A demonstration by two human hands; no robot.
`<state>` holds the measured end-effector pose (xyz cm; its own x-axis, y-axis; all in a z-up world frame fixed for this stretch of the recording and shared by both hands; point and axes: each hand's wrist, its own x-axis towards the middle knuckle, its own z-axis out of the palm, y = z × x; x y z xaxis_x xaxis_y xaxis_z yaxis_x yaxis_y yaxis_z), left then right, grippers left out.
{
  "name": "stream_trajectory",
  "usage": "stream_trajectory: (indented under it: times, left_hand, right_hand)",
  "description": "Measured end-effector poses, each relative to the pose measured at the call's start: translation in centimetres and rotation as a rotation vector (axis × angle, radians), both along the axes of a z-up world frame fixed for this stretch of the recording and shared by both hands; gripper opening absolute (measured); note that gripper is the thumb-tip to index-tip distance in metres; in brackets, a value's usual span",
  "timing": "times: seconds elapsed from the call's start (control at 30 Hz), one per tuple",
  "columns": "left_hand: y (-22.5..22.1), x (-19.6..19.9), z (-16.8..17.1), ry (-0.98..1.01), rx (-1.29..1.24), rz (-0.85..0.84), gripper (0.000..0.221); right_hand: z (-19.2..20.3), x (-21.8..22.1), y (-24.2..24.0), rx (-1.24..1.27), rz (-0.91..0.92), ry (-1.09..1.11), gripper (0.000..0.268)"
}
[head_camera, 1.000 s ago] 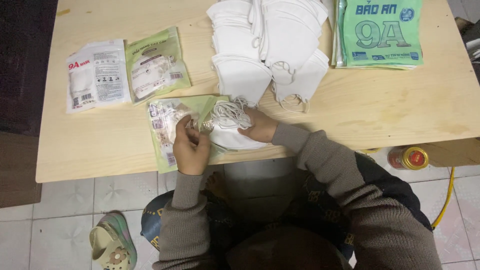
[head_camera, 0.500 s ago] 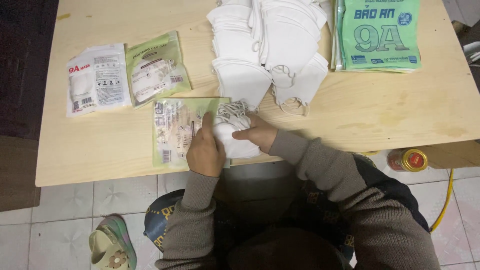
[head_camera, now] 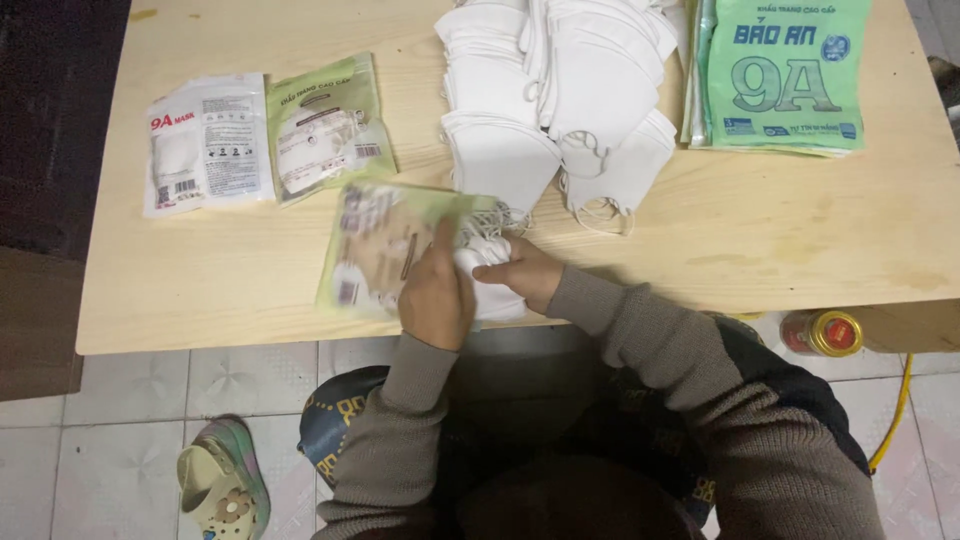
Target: Packaging individual face masks into plastic bags
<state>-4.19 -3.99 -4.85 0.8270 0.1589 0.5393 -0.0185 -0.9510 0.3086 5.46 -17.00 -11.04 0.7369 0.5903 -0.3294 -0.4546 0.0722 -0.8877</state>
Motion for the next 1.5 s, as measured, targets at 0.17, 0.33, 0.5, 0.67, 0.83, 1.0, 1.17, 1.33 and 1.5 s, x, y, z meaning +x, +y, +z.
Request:
stream_trajectory:
  times: [0.17,0.33,0.5,0.67,0.83,1.0,1.17,1.33,1.5]
  left_hand:
    - [-1.7,0.1,-1.1,-0.054,0.059,-0.054,0.055]
    - [-3.5,-0.7,-0.7,0.010,-0.080,-0.219,0.050]
    - [-6.0,-1.2,-1.0,0.026,-0.143,-0.409,0.057]
    - [-7.7,-1.8,0.3,0.013,-0.047,-0.340,0.064]
    - [-9.5,-2.6,0.9,-0.182,0.082,-0.314,0.061]
    - [-6.7,-1.8,2.4,-0.212,-0.036,-0.286,0.035]
    - [-0.4,-0.6,6.4,0.100,-0.429,-0.342,0.059]
    - [-0.2,-0.8,2.9,0.358,-0.755,-0.425,0.018]
    - [0.0,-0.8,3.4,0.205,-0.913,-0.378,0.015]
  right_hand:
    - [0.4,-1.1,0.5,0.051,-0.021,0.017,0.022]
    - [0.5,-0.9,-0.7,0.028,-0.005,-0.067,0.020]
    - [0.0,-0.4,-1.1,-0.016,0.019,-0.198,0.019]
    - [0.9,-0.3,-1.6,-0.058,0.046,-0.332,0.019]
    - [1.5,-0.1,-2.5,-0.100,0.084,-0.467,0.019]
    - [1.9,-0.2,-4.2,-0.138,0.137,-0.592,0.020]
    - [5.2,-0.2,-3.2,-0.170,0.175,-0.717,0.022]
    - [7.7,0.2,-3.9,-0.212,0.200,-0.851,0.024]
    - [10.2,0.7,-5.1,-0.250,0.224,-0.991,0.026]
